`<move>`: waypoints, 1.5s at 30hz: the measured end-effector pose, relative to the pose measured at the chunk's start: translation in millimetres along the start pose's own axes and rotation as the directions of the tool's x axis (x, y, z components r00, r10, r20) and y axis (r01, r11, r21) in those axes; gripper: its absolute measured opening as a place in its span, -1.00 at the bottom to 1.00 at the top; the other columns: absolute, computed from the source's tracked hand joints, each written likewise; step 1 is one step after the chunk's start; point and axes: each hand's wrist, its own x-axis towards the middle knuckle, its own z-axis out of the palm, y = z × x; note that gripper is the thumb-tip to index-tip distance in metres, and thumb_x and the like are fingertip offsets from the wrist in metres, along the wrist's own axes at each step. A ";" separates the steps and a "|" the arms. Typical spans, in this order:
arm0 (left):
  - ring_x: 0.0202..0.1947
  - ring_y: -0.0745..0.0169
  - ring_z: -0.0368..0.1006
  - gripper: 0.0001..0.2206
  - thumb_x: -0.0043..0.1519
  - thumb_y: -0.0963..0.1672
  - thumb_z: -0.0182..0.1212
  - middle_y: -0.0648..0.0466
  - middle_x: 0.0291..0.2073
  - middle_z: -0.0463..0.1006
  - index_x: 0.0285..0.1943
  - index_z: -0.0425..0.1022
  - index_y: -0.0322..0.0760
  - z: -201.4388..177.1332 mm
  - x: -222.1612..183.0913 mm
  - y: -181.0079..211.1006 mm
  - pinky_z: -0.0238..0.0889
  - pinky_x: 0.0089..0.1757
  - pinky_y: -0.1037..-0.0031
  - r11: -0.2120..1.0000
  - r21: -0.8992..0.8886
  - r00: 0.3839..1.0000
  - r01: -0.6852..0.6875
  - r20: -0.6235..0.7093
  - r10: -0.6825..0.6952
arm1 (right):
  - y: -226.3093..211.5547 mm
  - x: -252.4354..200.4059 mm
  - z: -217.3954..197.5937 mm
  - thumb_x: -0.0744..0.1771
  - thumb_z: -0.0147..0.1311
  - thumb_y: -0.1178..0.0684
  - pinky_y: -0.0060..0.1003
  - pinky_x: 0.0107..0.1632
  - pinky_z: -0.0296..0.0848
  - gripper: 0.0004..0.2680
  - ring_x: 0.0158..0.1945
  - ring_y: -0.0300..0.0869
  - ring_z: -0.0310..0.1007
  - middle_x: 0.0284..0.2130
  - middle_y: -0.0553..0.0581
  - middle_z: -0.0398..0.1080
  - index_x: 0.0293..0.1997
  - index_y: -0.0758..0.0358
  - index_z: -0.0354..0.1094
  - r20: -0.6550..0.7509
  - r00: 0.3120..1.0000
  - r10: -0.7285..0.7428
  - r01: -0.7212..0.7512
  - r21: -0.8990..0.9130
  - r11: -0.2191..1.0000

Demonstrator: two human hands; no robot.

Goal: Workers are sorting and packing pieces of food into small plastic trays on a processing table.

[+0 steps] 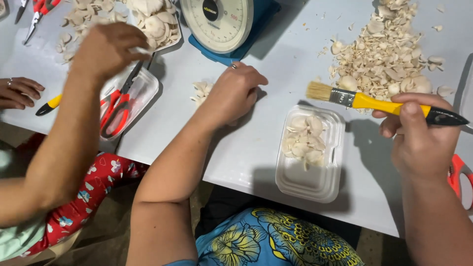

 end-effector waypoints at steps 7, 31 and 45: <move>0.01 -0.26 0.37 -0.72 0.09 -0.35 0.09 0.01 -0.51 0.50 -0.23 0.66 -0.20 29.6 1.2 -17.1 -0.14 0.23 -0.42 0.952 0.305 0.948 0.032 0.292 -0.126 | 3.9 -1.2 0.4 0.51 0.02 -0.07 -0.37 -0.35 0.33 -0.77 -0.27 0.02 0.53 -0.09 0.22 0.36 0.09 0.35 0.31 0.022 1.000 0.011 -0.011 0.006 1.000; 0.01 -0.29 0.29 -0.86 0.19 -0.36 0.31 -0.11 -0.04 0.38 -0.20 0.57 -0.35 7.7 6.7 16.3 0.24 -0.13 0.10 0.944 0.051 0.916 -0.325 -0.231 0.328 | -4.2 -7.7 4.7 0.47 0.02 -0.10 -0.37 -0.38 0.34 -0.73 -0.35 0.02 0.50 -0.33 0.29 0.30 0.05 0.40 0.31 0.063 0.996 -0.066 0.061 0.071 0.996; 0.30 -0.18 0.33 -0.89 0.26 -0.28 0.21 0.02 0.11 0.54 -0.26 0.56 -0.22 18.1 -0.3 45.2 0.28 0.26 0.02 0.868 -0.384 0.920 -0.313 -0.351 0.176 | -3.5 -2.9 5.1 0.50 0.05 -0.10 -0.39 -0.43 0.31 -0.73 -0.21 0.04 0.59 -0.17 0.24 0.36 0.09 0.39 0.33 -0.033 0.998 -0.052 0.052 -0.005 0.999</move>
